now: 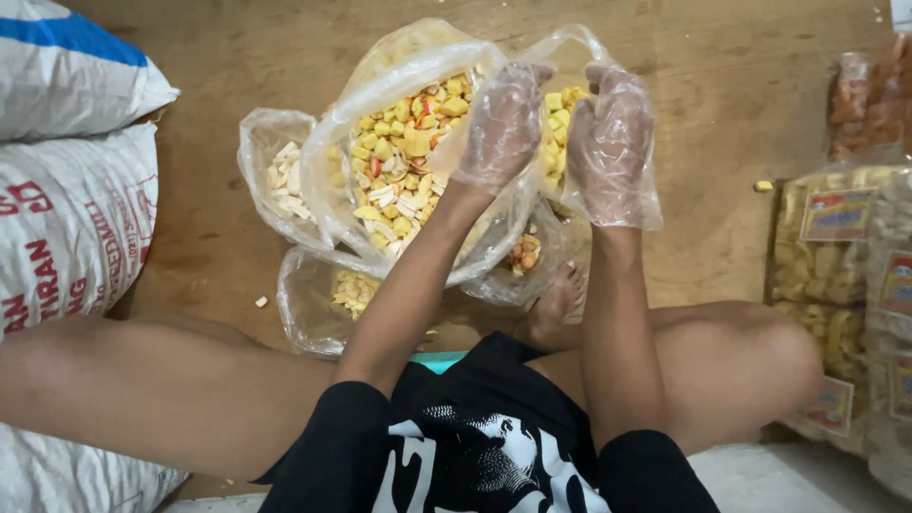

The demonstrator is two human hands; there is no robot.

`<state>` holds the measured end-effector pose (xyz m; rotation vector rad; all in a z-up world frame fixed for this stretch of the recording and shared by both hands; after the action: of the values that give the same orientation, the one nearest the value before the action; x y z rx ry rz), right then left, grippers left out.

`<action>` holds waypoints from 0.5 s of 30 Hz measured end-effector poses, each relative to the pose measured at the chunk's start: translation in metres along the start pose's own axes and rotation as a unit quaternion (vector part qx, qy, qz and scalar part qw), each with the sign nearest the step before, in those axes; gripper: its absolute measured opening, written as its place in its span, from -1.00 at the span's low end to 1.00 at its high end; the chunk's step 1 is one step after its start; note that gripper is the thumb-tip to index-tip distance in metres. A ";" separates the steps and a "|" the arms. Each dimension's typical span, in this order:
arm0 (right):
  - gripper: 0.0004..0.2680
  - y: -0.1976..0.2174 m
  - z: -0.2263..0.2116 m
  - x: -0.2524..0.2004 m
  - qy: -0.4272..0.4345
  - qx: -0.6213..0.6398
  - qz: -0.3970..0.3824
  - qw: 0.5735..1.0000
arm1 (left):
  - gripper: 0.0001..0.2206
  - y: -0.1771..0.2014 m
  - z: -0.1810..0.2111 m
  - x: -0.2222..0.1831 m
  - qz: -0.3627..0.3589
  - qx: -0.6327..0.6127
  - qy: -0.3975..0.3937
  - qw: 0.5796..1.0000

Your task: Manual sorting of cassava chips to remove defects or specific pieces from a large plastic bag.

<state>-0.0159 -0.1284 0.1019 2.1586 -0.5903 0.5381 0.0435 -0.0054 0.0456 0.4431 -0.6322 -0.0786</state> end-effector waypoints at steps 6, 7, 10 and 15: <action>-0.78 -0.024 -0.025 0.000 0.063 0.041 -0.036 0.997 | -0.79 0.058 -0.017 -0.023 0.013 0.013 0.051 0.999; -0.79 -0.026 -0.032 0.002 0.074 0.066 -0.045 0.994 | -0.78 0.063 -0.023 -0.026 0.006 0.019 0.055 0.998; -0.79 -0.046 -0.042 -0.001 0.079 0.078 -0.077 0.991 | -0.81 0.087 -0.050 -0.042 0.017 0.049 0.086 0.995; -0.83 -0.089 -0.063 -0.013 0.124 0.050 -0.114 0.984 | -0.82 0.133 -0.080 -0.085 0.052 0.094 0.125 0.986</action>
<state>0.0142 -0.0255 0.0777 2.1721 -0.1804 0.7073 0.0138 0.1623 -0.0023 0.5901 -0.4154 0.1358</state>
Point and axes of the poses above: each hand's wrist, its own x-axis towards the middle knuckle, its own y-axis out of the back of the hand, z = x × y, the point moved 3 cm from there along x, towards the middle knuckle, and after that the axes turned 3 degrees about z, right-handed, at the moved point
